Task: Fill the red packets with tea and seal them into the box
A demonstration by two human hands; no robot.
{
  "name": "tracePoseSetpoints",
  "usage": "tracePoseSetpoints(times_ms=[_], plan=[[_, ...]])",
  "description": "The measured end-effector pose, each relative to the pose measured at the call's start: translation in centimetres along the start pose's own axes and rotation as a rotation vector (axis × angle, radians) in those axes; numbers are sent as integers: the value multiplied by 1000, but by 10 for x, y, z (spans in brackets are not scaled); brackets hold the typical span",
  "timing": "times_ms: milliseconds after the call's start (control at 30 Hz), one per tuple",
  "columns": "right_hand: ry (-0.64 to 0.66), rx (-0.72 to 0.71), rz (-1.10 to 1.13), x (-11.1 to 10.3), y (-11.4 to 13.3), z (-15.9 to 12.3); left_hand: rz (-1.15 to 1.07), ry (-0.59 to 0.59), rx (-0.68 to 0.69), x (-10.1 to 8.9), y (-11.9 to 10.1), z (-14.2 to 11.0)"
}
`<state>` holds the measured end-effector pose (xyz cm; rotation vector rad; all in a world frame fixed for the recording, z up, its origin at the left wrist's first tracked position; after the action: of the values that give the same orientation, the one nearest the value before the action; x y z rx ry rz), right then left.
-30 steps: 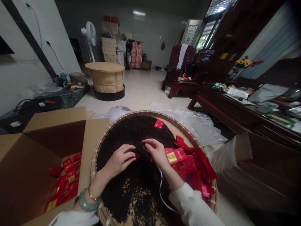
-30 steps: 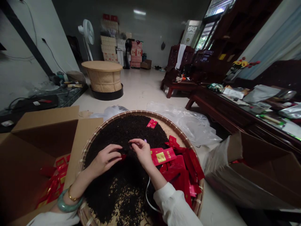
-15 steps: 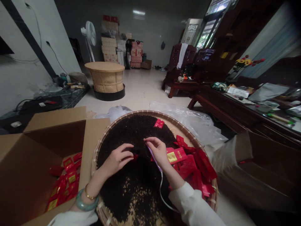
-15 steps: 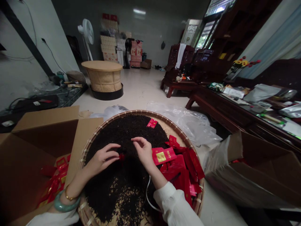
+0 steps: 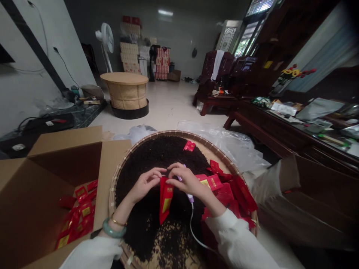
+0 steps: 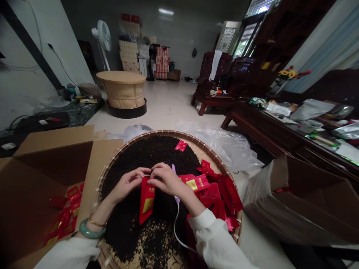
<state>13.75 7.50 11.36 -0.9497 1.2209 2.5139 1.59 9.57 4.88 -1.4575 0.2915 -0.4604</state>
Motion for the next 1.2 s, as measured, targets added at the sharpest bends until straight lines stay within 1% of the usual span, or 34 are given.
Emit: tracePoseSetpoints(times_ms=[33, 100, 133, 200, 300, 400, 500, 567, 633, 733, 833, 900, 1033, 1067, 1133, 1200], plan=[[-11, 16, -44, 0, -3, -1, -87, -7, -75, 2, 9, 0], [-41, 41, -148, 0, -9, -3, -237, 27, -234, 10, 27, -3], [-64, 55, -197, 0, -11, -4, -279, 63, -296, 16, 33, -6], [-144, 97, -274, -3, -16, -6, -280, 138, -356, 26, 40, -10], [-246, 145, -296, -8, -20, -7, -188, 182, -350, 32, 42, -12], [-275, 182, -219, -12, -25, -8, -169, 146, -340, 30, 43, -10], [-299, 284, -90, -20, -37, -10, -192, 92, -327, 25, 44, -8], [-298, 332, 2, -23, -43, -10, -187, 80, -333, 24, 45, -8], [-288, 347, 91, -24, -44, -10, -165, 96, -354, 25, 47, -9], [-228, 373, 261, -22, -41, -8, -125, 117, -384, 26, 46, -11], [-161, 394, 401, -18, -36, -7, -85, 94, -386, 23, 44, -11], [-151, 372, 393, -20, -32, -6, -59, 60, -367, 20, 43, -10], [-230, 256, 173, -30, -23, -6, 8, -57, -310, 8, 47, -6], [-229, 229, 132, -31, -20, -6, 20, -80, -295, 6, 48, -5], [-175, 213, 97, -27, -18, -6, 35, -99, -265, 3, 49, -4], [-95, 236, 92, -20, -20, -6, 56, -87, -239, 4, 49, -3]])
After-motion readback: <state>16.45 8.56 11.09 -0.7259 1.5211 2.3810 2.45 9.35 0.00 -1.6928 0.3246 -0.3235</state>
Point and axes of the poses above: each hand's wrist, its own z-axis towards the middle knuckle, its own x-axis out of the palm, y = z × x, the point moved 8 cm from there along z, towards the middle knuckle, and after that the axes turned 3 degrees about -y, right-handed, at the moved point
